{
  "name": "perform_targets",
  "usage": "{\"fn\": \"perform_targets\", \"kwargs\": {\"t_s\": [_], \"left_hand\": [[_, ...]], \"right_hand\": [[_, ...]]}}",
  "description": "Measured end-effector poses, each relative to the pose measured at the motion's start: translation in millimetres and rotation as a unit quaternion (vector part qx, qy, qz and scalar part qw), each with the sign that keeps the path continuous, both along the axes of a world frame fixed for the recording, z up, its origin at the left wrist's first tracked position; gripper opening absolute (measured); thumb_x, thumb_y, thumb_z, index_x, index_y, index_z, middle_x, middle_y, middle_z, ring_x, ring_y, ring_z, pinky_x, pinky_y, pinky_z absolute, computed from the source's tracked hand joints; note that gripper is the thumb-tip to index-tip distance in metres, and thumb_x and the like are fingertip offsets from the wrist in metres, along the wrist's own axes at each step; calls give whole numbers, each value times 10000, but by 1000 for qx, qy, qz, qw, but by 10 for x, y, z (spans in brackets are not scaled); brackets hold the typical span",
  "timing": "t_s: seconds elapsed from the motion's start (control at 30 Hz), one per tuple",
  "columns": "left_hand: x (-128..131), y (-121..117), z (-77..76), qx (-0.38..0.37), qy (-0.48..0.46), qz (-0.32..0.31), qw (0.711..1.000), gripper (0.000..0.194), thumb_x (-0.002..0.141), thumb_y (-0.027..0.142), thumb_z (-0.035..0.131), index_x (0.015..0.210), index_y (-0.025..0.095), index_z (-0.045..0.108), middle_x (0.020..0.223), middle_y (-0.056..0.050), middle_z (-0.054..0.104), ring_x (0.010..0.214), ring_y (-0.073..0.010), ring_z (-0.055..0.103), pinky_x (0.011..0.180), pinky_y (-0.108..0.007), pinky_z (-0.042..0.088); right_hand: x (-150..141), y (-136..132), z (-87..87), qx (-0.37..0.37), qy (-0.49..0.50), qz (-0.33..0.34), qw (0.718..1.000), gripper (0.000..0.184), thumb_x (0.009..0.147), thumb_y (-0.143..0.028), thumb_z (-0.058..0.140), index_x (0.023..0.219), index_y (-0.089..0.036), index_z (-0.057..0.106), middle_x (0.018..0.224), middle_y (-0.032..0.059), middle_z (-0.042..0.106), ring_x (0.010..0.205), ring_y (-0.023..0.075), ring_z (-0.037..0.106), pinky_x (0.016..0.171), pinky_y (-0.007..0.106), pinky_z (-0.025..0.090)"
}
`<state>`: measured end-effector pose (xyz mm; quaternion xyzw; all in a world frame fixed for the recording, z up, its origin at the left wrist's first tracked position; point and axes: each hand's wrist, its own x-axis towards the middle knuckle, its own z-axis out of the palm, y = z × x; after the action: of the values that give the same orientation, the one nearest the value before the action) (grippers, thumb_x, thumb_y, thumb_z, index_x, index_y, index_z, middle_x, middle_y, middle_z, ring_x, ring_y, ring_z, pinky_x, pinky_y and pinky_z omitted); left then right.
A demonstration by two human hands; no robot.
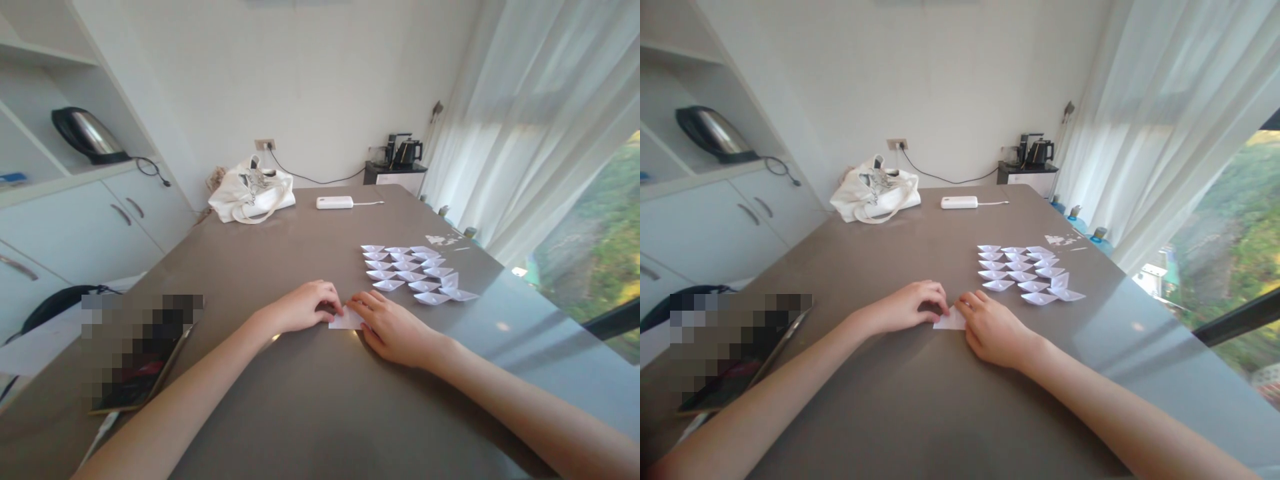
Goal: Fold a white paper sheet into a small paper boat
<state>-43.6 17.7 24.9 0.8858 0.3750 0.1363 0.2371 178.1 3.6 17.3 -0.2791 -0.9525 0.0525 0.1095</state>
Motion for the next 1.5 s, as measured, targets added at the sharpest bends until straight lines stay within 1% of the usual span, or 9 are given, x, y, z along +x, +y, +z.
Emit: {"fn": "perform_targets", "kwargs": {"t_s": [0.1, 0.27, 0.4, 0.53, 0.8, 1.07, 1.2, 1.37, 1.5], "left_hand": [[7, -22, 12, 31, 9, -13, 999, 115, 810, 176, 628, 890, 206, 706, 968, -33, 627, 928, -158, 566, 869, -273, 402], [37, -58, 5, 92, 18, -41, 995, 158, 884, 218, 537, 893, 201, 694, 1039, -39, 657, 976, -174, 564, 893, -312, 387], [73, -66, -39, 97, 12, -47, 994, 154, 888, 241, 540, 902, 201, 689, 1017, -34, 672, 967, -169, 571, 877, -309, 388], [103, -64, -79, 91, -3, -53, 994, 160, 872, 281, 570, 953, 220, 693, 1010, -27, 672, 953, -162, 573, 868, -299, 386], [156, -90, -97, 93, -6, -44, 995, 188, 863, 340, 580, 954, 236, 708, 1020, -21, 667, 948, -159, 568, 867, -304, 376], [165, -88, -97, 84, -18, -47, 995, 192, 858, 349, 584, 954, 240, 710, 1013, -34, 661, 949, -166, 570, 867, -300, 382], [168, -83, -95, 82, -21, -49, 995, 178, 851, 342, 595, 922, 232, 716, 991, -35, 661, 929, -161, 572, 866, -298, 388], [164, -77, -107, 82, -27, -53, 995, 172, 848, 335, 599, 904, 221, 715, 981, -35, 655, 925, -157, 572, 870, -293, 391], [159, -74, -123, 80, -27, -51, 995, 162, 839, 329, 613, 907, 219, 712, 1004, -33, 652, 945, -161, 574, 877, -300, 392]], "right_hand": [[32, 69, -23, -3, 41, -18, 999, 297, 834, -154, 486, 1113, -112, 579, 1065, 133, 592, 996, 236, 540, 914, 374, 433], [80, 141, -42, 16, 62, -197, 978, 226, 873, -313, 519, 934, -130, 637, 900, 114, 636, 903, 241, 588, 805, 335, 447], [67, 126, -41, -14, 63, -227, 972, 233, 840, -387, 560, 761, -175, 618, 795, 62, 650, 766, 197, 605, 682, 278, 426], [50, 149, -92, -80, 124, -265, 953, 184, 792, -370, 601, 794, -187, 620, 736, 30, 669, 642, 162, 590, 578, 252, 391], [23, 188, -144, -186, 217, -252, 925, 123, 730, -280, 617, 770, -164, 619, 650, 17, 649, 577, 138, 568, 553, 241, 419], [-29, 110, -96, -109, 132, -279, 945, 177, 721, -348, 631, 702, -174, 612, 604, 3, 594, 538, 130, 499, 503, 238, 304], [-35, 107, -96, -111, 120, -285, 944, 131, 764, -300, 589, 745, -177, 629, 614, 5, 599, 558, 136, 519, 521, 233, 310], [-14, 110, -121, -86, 133, -216, 964, 57, 783, -203, 582, 754, -171, 619, 682, 15, 613, 610, 133, 542, 566, 220, 359], [22, 99, -114, -50, 113, -127, 984, 115, 782, -92, 559, 782, -162, 650, 763, 35, 613, 676, 134, 567, 616, 214, 393]]}}
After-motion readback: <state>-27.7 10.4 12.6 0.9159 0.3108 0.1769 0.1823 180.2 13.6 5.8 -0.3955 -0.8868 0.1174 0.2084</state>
